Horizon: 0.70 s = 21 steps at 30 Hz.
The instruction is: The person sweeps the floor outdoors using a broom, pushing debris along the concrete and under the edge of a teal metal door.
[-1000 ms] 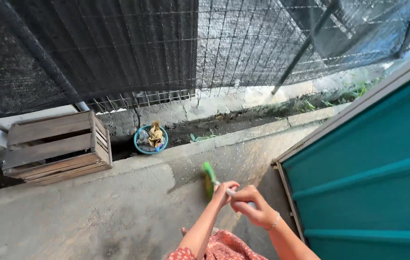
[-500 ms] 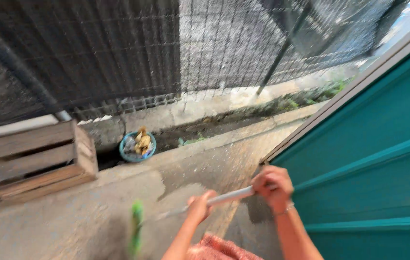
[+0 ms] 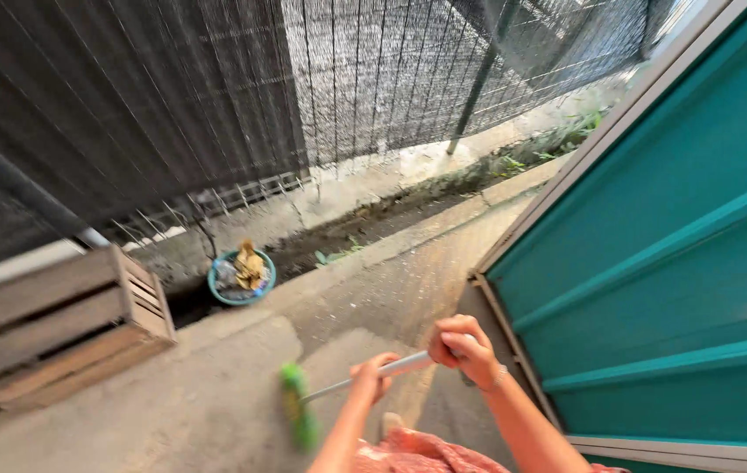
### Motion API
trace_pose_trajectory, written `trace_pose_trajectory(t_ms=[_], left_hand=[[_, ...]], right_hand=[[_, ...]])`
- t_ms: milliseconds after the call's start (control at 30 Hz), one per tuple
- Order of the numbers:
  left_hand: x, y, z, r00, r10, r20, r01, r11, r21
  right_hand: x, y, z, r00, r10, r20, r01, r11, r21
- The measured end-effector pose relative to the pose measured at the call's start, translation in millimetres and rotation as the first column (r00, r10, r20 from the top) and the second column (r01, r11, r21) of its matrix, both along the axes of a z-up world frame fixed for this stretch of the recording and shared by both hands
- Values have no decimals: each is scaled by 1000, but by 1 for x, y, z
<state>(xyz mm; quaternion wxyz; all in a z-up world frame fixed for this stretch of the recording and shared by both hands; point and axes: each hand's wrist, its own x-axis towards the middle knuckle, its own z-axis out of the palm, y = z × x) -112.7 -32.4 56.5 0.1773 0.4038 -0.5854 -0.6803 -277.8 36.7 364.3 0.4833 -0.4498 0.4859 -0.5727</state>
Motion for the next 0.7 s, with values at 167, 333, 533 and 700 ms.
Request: trace_pose_trajectory(t_ms=[167, 333, 533, 700], left_hand=[[-36, -15, 20, 976, -209, 65, 212, 831, -515], [-50, -13, 82, 982, -169, 89, 189, 791, -581], [-34, -18, 114, 924, -244, 294, 357, 826, -435], [31, -32, 18, 829, -261, 494, 469, 805, -364]], right_hand=[[39, -13, 49, 900, 274, -338, -287, 958, 14], [27, -1, 92, 821, 320, -472, -398, 915, -71], [-32, 18, 93, 1000, 0, 25, 4, 984, -180], [-25, 11, -10, 973, -221, 68, 209, 965, 158]])
